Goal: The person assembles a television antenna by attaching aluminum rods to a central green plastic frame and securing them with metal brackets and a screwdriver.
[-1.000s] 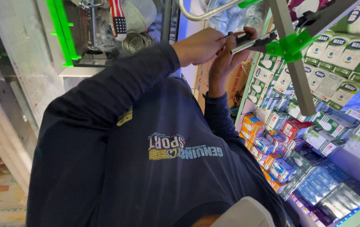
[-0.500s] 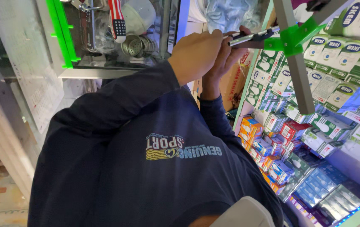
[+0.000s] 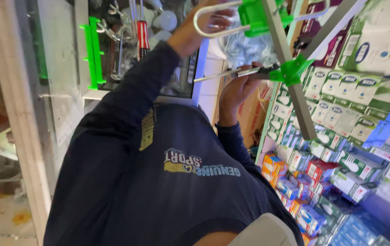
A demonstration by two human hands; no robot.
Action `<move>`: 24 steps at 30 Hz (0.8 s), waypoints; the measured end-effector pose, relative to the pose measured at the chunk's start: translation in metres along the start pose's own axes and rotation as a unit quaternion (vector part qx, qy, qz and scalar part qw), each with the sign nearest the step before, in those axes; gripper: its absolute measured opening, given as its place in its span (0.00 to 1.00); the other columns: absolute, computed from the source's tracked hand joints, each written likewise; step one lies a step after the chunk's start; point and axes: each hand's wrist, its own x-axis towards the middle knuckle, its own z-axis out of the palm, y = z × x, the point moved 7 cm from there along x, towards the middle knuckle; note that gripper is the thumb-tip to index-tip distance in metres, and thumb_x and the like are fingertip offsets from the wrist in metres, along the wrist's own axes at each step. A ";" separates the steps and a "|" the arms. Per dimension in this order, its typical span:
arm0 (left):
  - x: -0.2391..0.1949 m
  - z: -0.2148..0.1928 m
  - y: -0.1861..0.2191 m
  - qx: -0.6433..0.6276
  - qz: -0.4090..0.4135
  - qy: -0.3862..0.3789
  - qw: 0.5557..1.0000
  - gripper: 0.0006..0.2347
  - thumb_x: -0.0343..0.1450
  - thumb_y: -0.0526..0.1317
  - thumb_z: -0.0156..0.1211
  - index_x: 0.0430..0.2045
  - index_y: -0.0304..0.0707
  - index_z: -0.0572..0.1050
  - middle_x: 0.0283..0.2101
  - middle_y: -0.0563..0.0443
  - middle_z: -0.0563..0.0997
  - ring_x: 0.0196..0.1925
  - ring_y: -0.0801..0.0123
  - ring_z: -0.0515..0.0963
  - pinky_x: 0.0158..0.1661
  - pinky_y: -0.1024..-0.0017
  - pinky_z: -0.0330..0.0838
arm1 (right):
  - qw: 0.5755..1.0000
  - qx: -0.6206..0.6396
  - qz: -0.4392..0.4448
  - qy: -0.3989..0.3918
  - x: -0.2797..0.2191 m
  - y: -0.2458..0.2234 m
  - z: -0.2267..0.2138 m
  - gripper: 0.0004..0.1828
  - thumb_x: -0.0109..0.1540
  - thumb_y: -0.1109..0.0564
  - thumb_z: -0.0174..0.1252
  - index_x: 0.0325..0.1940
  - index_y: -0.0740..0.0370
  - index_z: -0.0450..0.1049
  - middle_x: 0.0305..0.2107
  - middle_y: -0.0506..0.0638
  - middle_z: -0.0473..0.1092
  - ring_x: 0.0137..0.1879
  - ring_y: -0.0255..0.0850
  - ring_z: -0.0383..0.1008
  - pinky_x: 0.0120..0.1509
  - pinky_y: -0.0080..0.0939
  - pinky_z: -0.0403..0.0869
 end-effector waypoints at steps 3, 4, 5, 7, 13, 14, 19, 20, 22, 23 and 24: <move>0.037 0.043 0.014 0.155 0.149 -0.105 0.971 0.20 0.81 0.48 0.56 0.63 0.35 0.67 0.64 0.45 0.73 0.65 0.64 0.77 0.66 0.62 0.75 | 0.999 0.008 0.017 0.035 -0.004 -0.007 -0.002 0.09 0.75 0.60 0.47 0.60 0.61 0.63 0.40 0.45 0.63 0.44 0.32 0.62 0.48 0.33 0.63; 0.042 0.055 0.025 0.281 0.250 -0.073 0.924 0.21 0.82 0.51 0.58 0.63 0.36 0.66 0.64 0.44 0.74 0.65 0.61 0.77 0.66 0.62 0.76 | 0.998 0.047 0.022 0.032 -0.006 -0.010 -0.003 0.10 0.74 0.60 0.47 0.60 0.60 0.63 0.40 0.45 0.64 0.44 0.33 0.62 0.47 0.33 0.63; 0.043 0.071 0.033 0.398 0.346 -0.039 0.849 0.22 0.82 0.53 0.60 0.62 0.37 0.65 0.63 0.44 0.75 0.66 0.59 0.78 0.67 0.61 0.77 | 0.996 0.085 0.026 0.028 -0.007 -0.014 -0.004 0.10 0.74 0.61 0.47 0.60 0.59 0.63 0.40 0.45 0.64 0.43 0.33 0.62 0.46 0.33 0.64; 0.065 0.086 0.013 0.077 0.203 -0.101 0.971 0.21 0.81 0.53 0.54 0.63 0.38 0.67 0.60 0.42 0.76 0.63 0.58 0.78 0.67 0.56 0.75 | 0.944 -0.270 -0.186 -0.033 -0.014 -0.049 -0.005 0.11 0.75 0.60 0.45 0.62 0.61 0.65 0.48 0.53 0.62 0.48 0.35 0.64 0.48 0.32 0.66; 0.088 0.129 -0.022 0.003 0.090 -0.062 0.994 0.21 0.79 0.53 0.51 0.55 0.31 0.72 0.50 0.39 0.83 0.55 0.57 0.83 0.61 0.58 0.74 | 0.994 0.093 0.026 0.054 0.004 -0.034 -0.045 0.04 0.70 0.58 0.49 0.46 0.61 0.67 0.34 0.48 0.67 0.39 0.36 0.64 0.45 0.35 0.65; 0.088 0.134 -0.023 0.052 0.111 -0.056 0.991 0.21 0.80 0.52 0.52 0.54 0.30 0.73 0.49 0.40 0.84 0.56 0.58 0.83 0.62 0.59 0.73 | 0.990 0.123 0.041 0.049 0.002 -0.032 -0.050 0.08 0.70 0.57 0.48 0.52 0.58 0.67 0.30 0.51 0.68 0.37 0.37 0.65 0.45 0.36 0.66; 0.094 0.161 -0.022 0.181 0.169 -0.060 0.967 0.16 0.81 0.45 0.58 0.54 0.29 0.72 0.48 0.45 0.80 0.54 0.62 0.82 0.60 0.61 0.74 | 0.916 0.377 0.133 -0.033 -0.004 -0.021 -0.034 0.08 0.73 0.53 0.51 0.52 0.58 0.67 0.31 0.45 0.63 0.37 0.35 0.60 0.49 0.40 0.65; 0.094 0.162 -0.021 0.201 0.175 -0.054 0.962 0.15 0.81 0.44 0.58 0.53 0.29 0.72 0.48 0.46 0.80 0.53 0.62 0.84 0.59 0.61 0.76 | 0.901 0.402 0.153 -0.052 -0.008 -0.021 -0.027 0.09 0.72 0.51 0.51 0.52 0.58 0.67 0.30 0.44 0.63 0.37 0.36 0.61 0.53 0.42 0.67; 0.097 0.161 -0.021 0.223 0.174 -0.046 0.958 0.16 0.79 0.44 0.58 0.56 0.32 0.69 0.46 0.47 0.83 0.51 0.65 0.85 0.56 0.64 0.77 | 0.888 0.420 0.167 -0.086 -0.013 -0.024 -0.011 0.12 0.73 0.48 0.50 0.53 0.58 0.68 0.30 0.44 0.62 0.38 0.37 0.61 0.54 0.44 0.67; 0.099 0.158 -0.024 0.232 0.173 -0.041 0.956 0.17 0.78 0.44 0.57 0.58 0.33 0.67 0.45 0.47 0.84 0.49 0.66 0.85 0.54 0.65 0.77 | 0.881 0.427 0.174 -0.103 -0.013 -0.025 -0.002 0.13 0.73 0.47 0.50 0.53 0.58 0.68 0.29 0.44 0.61 0.39 0.37 0.61 0.55 0.45 0.67; 0.100 0.157 -0.025 0.246 0.198 -0.054 0.947 0.16 0.79 0.43 0.58 0.57 0.32 0.69 0.45 0.46 0.85 0.49 0.64 0.86 0.55 0.63 0.78 | 0.856 0.460 0.203 -0.121 -0.018 -0.026 0.006 0.13 0.74 0.47 0.50 0.53 0.58 0.68 0.31 0.44 0.62 0.40 0.38 0.62 0.56 0.46 0.66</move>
